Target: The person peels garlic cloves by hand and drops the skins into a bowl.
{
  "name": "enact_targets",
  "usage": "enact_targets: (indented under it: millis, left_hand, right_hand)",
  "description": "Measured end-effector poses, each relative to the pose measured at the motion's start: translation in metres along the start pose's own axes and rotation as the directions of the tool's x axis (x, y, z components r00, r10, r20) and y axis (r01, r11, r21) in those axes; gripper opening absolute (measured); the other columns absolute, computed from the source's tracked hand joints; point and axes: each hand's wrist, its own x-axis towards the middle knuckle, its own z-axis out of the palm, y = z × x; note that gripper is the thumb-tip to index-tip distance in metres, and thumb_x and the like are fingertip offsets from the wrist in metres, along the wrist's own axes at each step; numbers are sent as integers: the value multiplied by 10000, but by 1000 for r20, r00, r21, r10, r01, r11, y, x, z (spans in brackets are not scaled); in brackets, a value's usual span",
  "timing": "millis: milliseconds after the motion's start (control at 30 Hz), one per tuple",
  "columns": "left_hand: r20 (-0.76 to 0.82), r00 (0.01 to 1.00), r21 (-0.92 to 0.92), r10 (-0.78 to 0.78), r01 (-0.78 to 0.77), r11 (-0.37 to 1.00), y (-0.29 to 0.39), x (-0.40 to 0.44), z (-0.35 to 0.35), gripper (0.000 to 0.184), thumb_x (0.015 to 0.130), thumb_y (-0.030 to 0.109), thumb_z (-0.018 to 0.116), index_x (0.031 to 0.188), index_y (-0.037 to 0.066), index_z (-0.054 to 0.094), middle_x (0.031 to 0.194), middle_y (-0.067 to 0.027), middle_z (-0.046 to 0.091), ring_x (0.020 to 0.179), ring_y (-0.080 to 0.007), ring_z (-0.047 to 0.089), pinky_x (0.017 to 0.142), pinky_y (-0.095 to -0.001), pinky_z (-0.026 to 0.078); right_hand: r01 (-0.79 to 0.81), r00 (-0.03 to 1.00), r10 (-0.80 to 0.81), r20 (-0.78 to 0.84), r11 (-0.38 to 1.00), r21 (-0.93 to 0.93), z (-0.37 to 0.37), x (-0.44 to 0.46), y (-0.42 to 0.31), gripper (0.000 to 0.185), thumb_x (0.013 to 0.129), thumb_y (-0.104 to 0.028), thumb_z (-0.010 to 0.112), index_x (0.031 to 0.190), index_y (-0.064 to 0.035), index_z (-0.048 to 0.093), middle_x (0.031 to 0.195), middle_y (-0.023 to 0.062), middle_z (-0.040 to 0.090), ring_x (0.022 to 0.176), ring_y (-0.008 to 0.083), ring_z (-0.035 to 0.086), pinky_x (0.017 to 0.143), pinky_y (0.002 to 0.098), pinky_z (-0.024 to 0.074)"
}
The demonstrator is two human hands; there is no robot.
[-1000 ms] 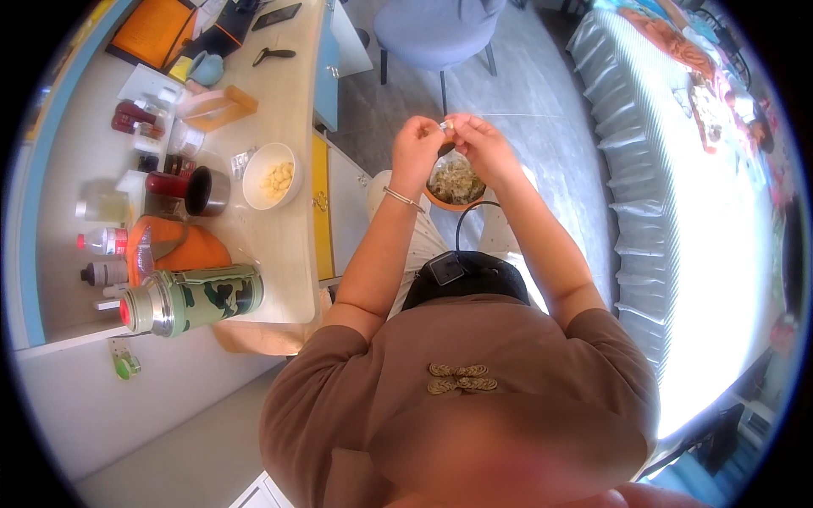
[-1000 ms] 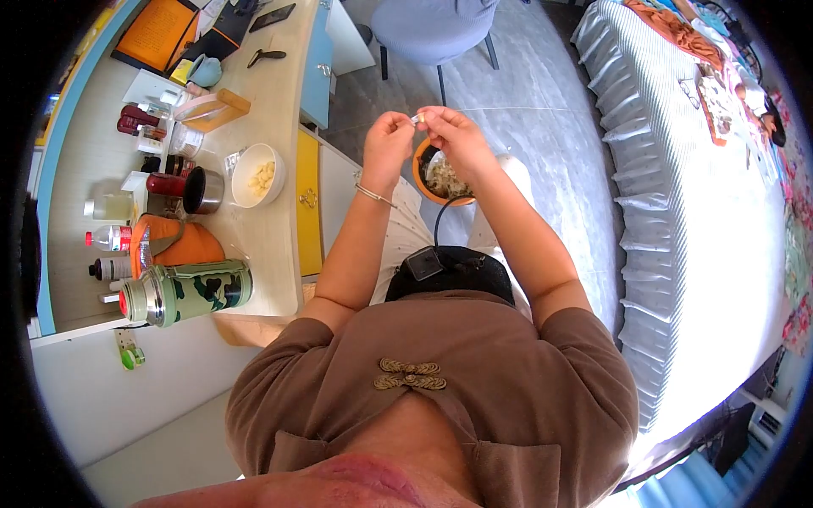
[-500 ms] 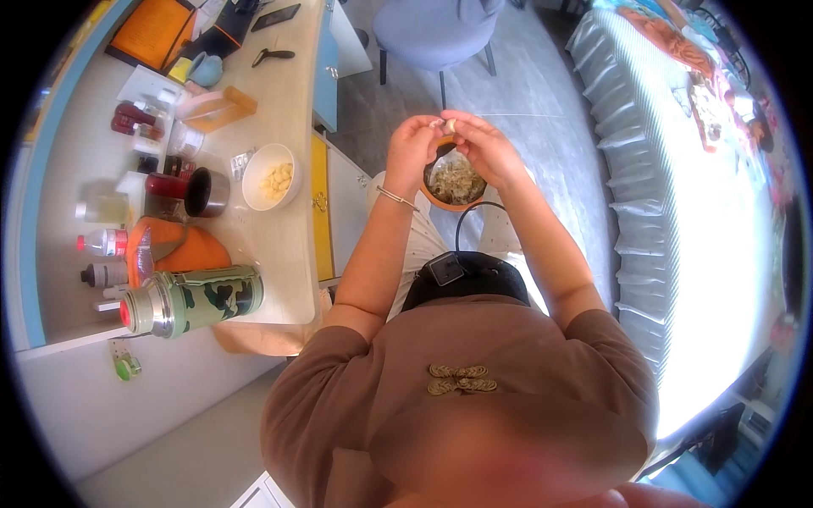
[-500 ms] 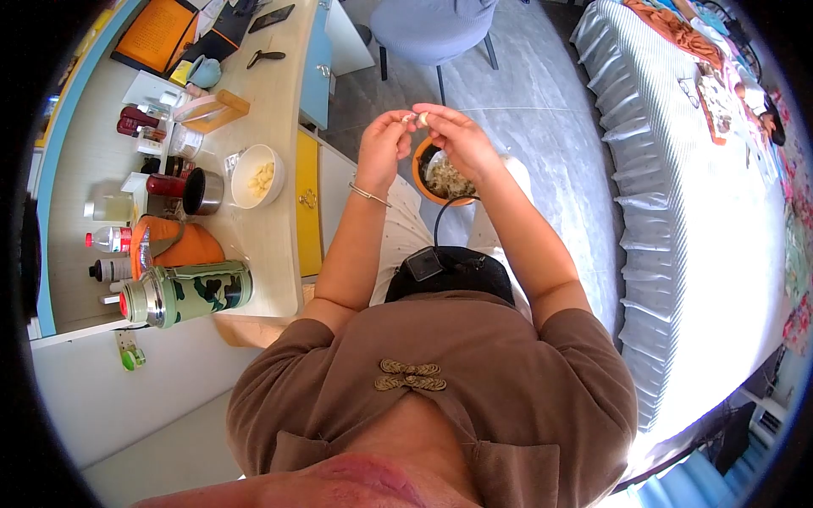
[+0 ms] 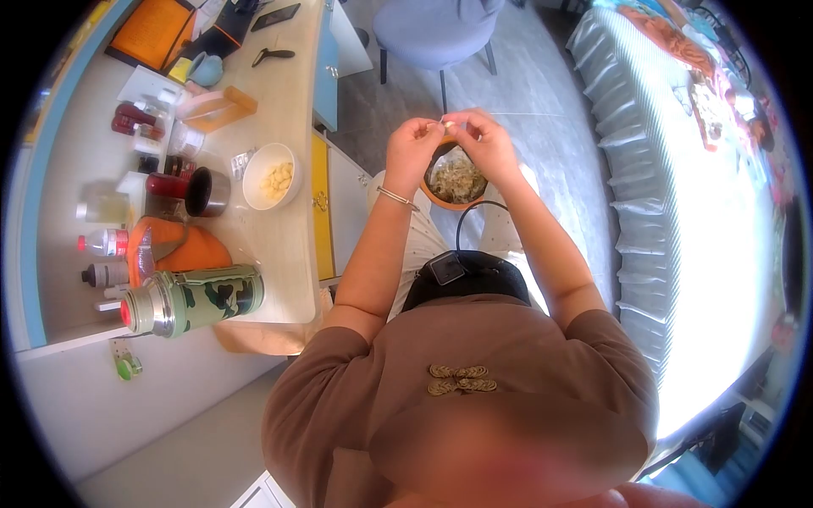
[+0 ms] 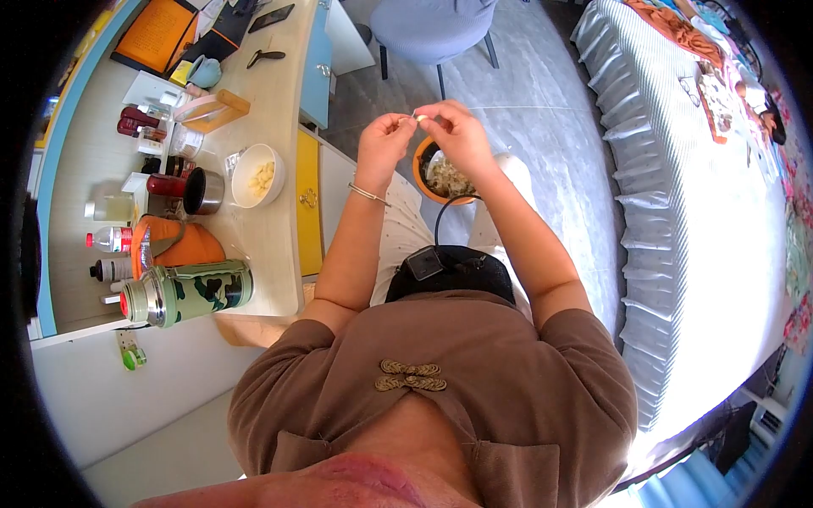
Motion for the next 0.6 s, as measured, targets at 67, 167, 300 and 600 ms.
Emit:
enact_targets:
  millis: [67, 167, 300, 600]
  left_hand:
    - [-12, 999, 47, 30, -29, 998, -2, 1, -1, 149, 857, 146, 651, 904, 9, 612, 668, 60, 502, 522, -3, 396, 430, -167, 277]
    - [-20, 999, 102, 41, -39, 994, -2, 0, -2, 153, 854, 153, 657, 895, 11, 620, 665, 58, 511, 522, -1, 400, 430, -166, 279]
    - [-34, 997, 295, 76, -63, 953, 5, -2, -4, 185, 826, 161, 652, 877, -17, 649, 804, -82, 674, 712, -120, 617, 662, -253, 479]
    - [22, 910, 540, 415, -360, 761, 15, -12, 1, 104, 808, 112, 638, 845, 16, 626, 746, -86, 622, 651, -161, 583, 614, -286, 464]
  right_hand:
    - [141, 989, -146, -32, 982, -123, 0, 0, -3, 143, 821, -83, 663, 962, -79, 684, 882, 55, 620, 761, 151, 569, 669, 261, 458]
    - [269, 958, -283, -47, 942, -201, 0, 0, -1, 155, 793, -60, 666, 947, -64, 681, 894, 84, 622, 795, 222, 577, 704, 302, 460]
    - [411, 900, -437, -17, 859, -306, -1, 2, 4, 156, 779, -47, 658, 933, -50, 677, 900, 96, 621, 841, 276, 573, 757, 343, 450]
    - [438, 892, -450, 37, 841, -319, -3, 1, -4, 146, 794, -43, 631, 935, -43, 670, 915, 107, 617, 877, 297, 569, 797, 371, 438]
